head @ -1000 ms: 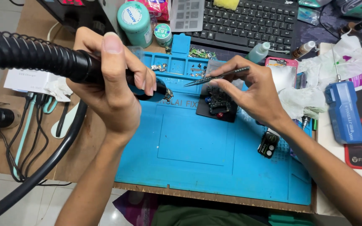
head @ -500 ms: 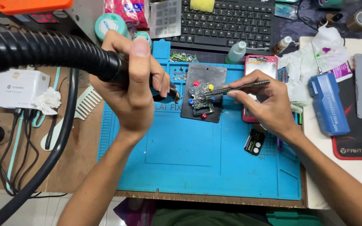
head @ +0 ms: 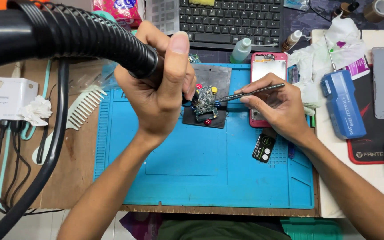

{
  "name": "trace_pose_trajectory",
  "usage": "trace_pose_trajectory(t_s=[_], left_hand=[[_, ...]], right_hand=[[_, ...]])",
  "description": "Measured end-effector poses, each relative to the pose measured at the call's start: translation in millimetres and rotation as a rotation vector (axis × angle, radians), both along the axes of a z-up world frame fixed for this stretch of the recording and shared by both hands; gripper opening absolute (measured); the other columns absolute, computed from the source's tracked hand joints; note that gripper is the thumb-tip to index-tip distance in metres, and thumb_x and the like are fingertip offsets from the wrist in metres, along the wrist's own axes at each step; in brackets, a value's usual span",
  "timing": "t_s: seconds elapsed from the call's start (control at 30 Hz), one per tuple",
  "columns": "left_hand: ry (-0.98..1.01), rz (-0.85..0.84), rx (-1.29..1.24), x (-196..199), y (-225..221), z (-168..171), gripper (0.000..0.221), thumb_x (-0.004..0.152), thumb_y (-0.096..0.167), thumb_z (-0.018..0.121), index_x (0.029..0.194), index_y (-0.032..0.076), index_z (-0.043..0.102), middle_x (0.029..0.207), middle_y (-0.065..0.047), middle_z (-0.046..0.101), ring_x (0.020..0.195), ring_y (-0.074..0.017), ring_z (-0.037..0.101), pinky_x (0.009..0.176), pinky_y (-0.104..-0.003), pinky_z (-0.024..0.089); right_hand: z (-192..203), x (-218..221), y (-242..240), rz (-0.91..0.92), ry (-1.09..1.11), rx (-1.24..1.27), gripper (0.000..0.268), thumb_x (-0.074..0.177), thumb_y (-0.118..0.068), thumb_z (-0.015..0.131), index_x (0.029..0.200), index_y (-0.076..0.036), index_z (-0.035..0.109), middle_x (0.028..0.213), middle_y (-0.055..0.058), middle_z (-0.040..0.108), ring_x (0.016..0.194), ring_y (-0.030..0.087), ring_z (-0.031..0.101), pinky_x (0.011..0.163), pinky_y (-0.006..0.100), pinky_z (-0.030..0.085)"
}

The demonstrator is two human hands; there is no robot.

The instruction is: Using a heat gun and tweezers to perform delicate repairs on a mobile phone circuit board at a repair station.

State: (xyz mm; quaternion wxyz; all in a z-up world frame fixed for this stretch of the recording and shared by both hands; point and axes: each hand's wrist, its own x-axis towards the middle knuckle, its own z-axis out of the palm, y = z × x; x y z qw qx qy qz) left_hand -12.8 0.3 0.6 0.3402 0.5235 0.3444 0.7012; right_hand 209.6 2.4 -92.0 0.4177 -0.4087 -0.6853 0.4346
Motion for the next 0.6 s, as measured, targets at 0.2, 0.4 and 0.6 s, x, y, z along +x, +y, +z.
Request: trace_pose_trajectory(t_s=[0.2, 0.4, 0.6], left_hand=[[0.017, -0.063, -0.014, 7.4, -3.8, 0.2, 0.028, 0.102, 0.014, 0.053, 0.082, 0.009, 0.034, 0.054, -0.004, 0.037, 0.039, -0.0134, 0.041, 0.042, -0.025, 0.037], [0.013, -0.09, -0.008, 15.7, -3.0, 2.6, 0.028, 0.101, 0.019, 0.054, 0.082, 0.01, 0.034, 0.055, -0.002, 0.036, 0.04, -0.0129, 0.042, 0.041, -0.026, 0.036], [0.054, -0.088, -0.003, 19.2, -2.0, 2.6, 0.03, 0.102, 0.019, 0.054, 0.081, 0.01, 0.034, 0.053, -0.002, 0.038, 0.04, -0.0128, 0.043, 0.042, -0.026, 0.036]], right_hand=[[-2.0, 2.0, 0.6, 0.03, 0.034, -0.004, 0.014, 0.095, 0.001, 0.072, 0.106, 0.003, 0.064, 0.105, 0.018, 0.073, 0.099, 0.024, 0.075, 0.084, 0.027, 0.065], [-1.5, 2.2, 0.8, 0.049, 0.012, 0.018, 0.014, 0.095, 0.0, 0.072, 0.107, 0.002, 0.065, 0.107, 0.017, 0.073, 0.103, 0.024, 0.075, 0.088, 0.028, 0.064], [-2.1, 2.7, 1.0, 0.037, 0.022, 0.028, 0.013, 0.095, 0.0, 0.072, 0.106, 0.001, 0.064, 0.106, 0.017, 0.072, 0.103, 0.024, 0.074, 0.087, 0.028, 0.064]])
